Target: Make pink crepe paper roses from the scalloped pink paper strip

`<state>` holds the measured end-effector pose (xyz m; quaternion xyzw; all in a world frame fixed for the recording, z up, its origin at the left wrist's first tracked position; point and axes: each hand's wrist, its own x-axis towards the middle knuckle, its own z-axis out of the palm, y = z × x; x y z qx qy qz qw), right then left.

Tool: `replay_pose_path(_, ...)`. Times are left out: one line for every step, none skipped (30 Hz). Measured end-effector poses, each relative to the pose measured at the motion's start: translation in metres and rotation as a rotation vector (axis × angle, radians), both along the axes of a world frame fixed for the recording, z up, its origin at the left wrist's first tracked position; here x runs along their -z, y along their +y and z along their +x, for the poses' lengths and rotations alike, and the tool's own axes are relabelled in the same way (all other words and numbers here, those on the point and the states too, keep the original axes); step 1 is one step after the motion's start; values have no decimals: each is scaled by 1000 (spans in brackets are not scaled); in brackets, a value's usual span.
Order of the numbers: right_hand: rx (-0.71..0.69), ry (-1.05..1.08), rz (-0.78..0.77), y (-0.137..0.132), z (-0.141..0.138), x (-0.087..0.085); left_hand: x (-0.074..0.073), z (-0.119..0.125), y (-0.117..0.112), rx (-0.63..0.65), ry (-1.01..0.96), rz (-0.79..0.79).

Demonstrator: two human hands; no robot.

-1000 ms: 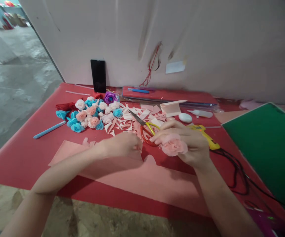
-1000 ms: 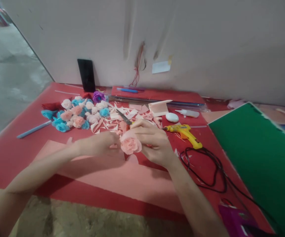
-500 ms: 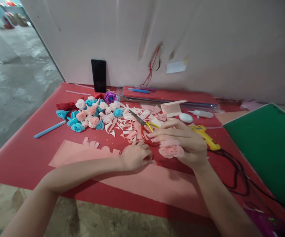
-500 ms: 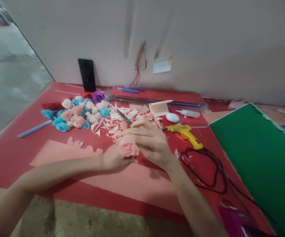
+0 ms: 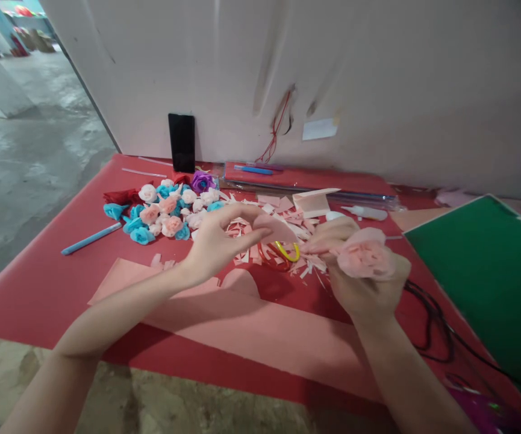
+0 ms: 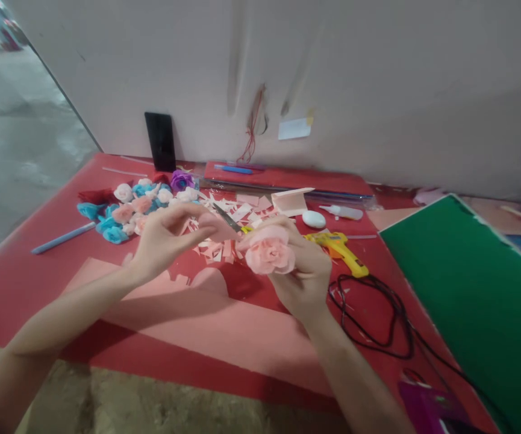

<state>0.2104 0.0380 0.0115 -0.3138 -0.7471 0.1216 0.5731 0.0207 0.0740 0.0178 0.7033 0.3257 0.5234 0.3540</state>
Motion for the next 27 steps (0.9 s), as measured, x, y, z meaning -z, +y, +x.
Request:
replay_pose_path(12,13,-20,-2,-2,-1,-5,-2,-2,1,-58,1)
replay_pose_path(18,22,-41,-4,-4,-2,-9,-3,-4,12,-106,-3)
replay_pose_path(22,27,-58,-6,-6,-3,-12,-4,-6,22,-141,-12)
replay_pose_path(23,24,-64,-8,-9,-5,-15,-4,-8,33,-157,-26)
replay_pose_path(23,13,-75,-10,-12,-6,-16,-4,-10,40,-171,-41)
replay_pose_path(21,-8,-82,-11,-15,-8,-17,-4,-12,46,-181,-58)
replay_pose_path(15,-40,-84,-12,-17,-9,-18,-4,-13,52,-189,-76)
replay_pose_path(5,-67,-89,-14,-19,-10,-18,-3,-14,57,-199,-94)
replay_pose_path(-7,-86,-95,-15,-21,-10,-18,-3,-15,65,-207,-112)
replay_pose_path(-21,-104,-105,-16,-22,-10,-18,-4,-16,72,-213,-128)
replay_pose_path(-32,-116,-118,-16,-23,-10,-19,-4,-16,78,-212,-138)
replay_pose_path(-39,-124,-131,-17,-24,-9,-19,-4,-17,81,-205,-147)
replay_pose_path(-42,-131,-140,-17,-25,-8,-19,-4,-17,80,-193,-153)
replay_pose_path(-42,-131,-138,-18,-25,-7,-20,-5,-18,84,-177,-156)
replay_pose_path(-36,-127,-133,-18,-26,-7,-21,-5,-19,98,-162,-157)
replay_pose_path(-28,-118,-125,-18,-26,-6,-21,-5,-20,122,-150,-159)
replay_pose_path(-24,-108,-111,-18,-26,-5,-22,-4,-21,156,-143,-162)
replay_pose_path(-18,-100,-94,-18,-26,-5,-22,-4,-22,198,-141,-162)
replay_pose_path(-9,-92,-80,-18,-27,-5,-21,-3,-22,242,-143,-158)
replay_pose_path(2,-85,-65,-18,-27,-5,-20,-2,-23,276,-144,-145)
replay_pose_path(14,-79,-49,-18,-27,-5,-19,-1,-24,297,-140,-118)
replay_pose_path(26,-74,-33,-18,-27,-5,-17,0,-24,304,-132,-76)
replay_pose_path(38,-68,-20,-19,-27,-5,-15,1,-25,300,-120,-26)
replay_pose_path(47,-62,-9,-19,-28,-5,-13,2,-26,287,-105,25)
replay_pose_path(52,-57,-3,-20,-28,-5,-11,3,-27,272,-89,72)
replay_pose_path(58,-51,2,-20,-28,-4,-10,4,-28,259,-74,107)
replay_pose_path(66,-43,5,-21,-29,-4,-9,5,-30,248,-63,127)
